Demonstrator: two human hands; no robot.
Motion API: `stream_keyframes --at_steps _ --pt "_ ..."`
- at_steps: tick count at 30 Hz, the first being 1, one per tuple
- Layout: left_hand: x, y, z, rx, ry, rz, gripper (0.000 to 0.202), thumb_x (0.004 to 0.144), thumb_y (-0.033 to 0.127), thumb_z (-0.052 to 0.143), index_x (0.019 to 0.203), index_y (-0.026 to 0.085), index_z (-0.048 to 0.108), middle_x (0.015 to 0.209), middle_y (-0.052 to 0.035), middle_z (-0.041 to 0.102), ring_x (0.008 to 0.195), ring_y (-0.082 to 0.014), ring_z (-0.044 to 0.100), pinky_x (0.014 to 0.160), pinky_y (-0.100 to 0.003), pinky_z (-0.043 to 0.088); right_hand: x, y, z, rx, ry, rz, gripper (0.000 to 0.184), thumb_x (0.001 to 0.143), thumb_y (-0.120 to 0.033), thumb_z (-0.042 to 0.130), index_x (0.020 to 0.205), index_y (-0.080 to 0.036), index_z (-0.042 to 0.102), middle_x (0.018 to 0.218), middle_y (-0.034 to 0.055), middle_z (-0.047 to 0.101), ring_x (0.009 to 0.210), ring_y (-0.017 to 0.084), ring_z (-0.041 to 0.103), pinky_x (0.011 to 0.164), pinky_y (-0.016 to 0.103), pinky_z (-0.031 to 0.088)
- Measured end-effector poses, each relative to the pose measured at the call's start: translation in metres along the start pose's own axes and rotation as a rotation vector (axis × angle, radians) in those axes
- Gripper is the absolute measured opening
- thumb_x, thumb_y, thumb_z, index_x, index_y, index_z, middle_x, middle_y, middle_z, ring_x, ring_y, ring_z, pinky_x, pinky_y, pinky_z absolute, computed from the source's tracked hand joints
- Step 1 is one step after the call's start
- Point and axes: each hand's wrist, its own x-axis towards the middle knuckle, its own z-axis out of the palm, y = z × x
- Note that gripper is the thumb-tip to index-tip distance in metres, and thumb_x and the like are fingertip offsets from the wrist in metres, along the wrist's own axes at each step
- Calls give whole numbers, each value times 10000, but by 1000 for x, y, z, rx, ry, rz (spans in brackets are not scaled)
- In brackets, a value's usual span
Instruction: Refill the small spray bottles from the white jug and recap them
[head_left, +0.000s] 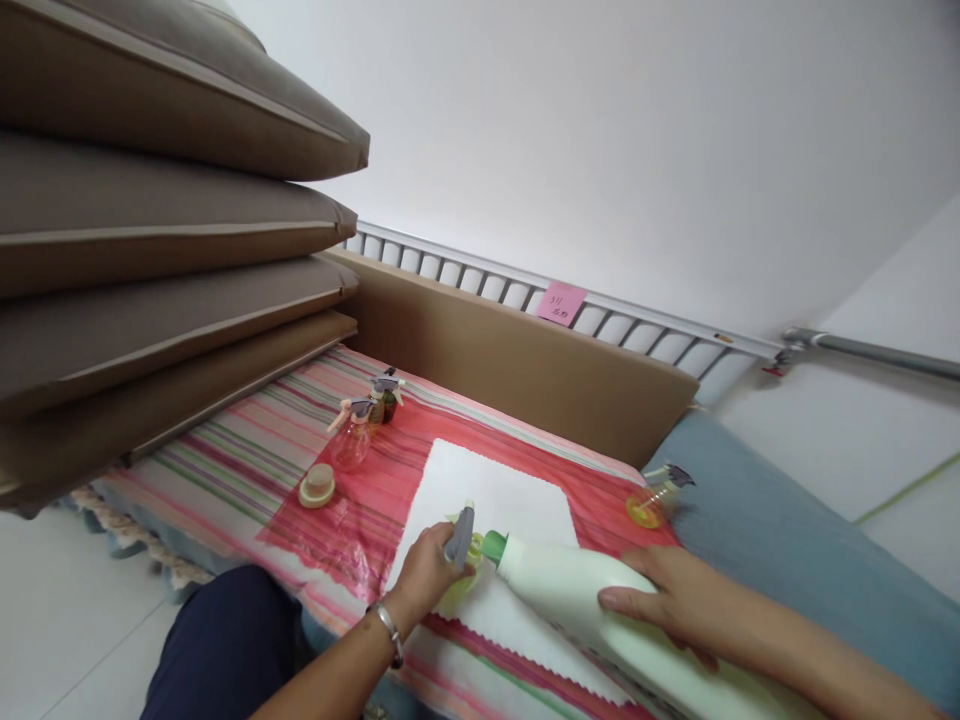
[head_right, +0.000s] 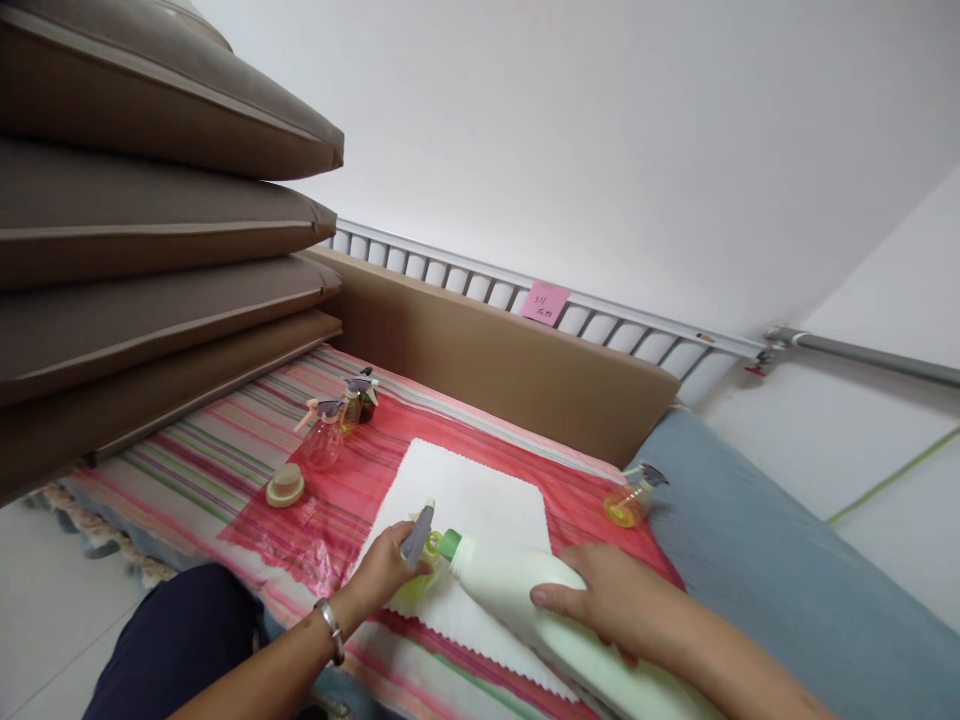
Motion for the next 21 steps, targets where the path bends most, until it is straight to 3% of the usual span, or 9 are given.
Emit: stream_keyframes --at_steps 14,21 --pt "-1 3 -1 35 12 29 302 553 173 753 846 193 680 855 -11 675 834 -210 587 764 -268 439 0 3 1 117 72 7 277 741 -459 578 740 -188 636 506 -2 545 362 105 463 301 188 306" --pt "-1 3 0 19 13 34 296 547 155 757 830 181 675 839 -1 666 802 -194 585 750 -271 444 3 8 1 92 21 2 298 728 -515 582 729 -225 650 547 20 614 360 114 494 308 205 320"
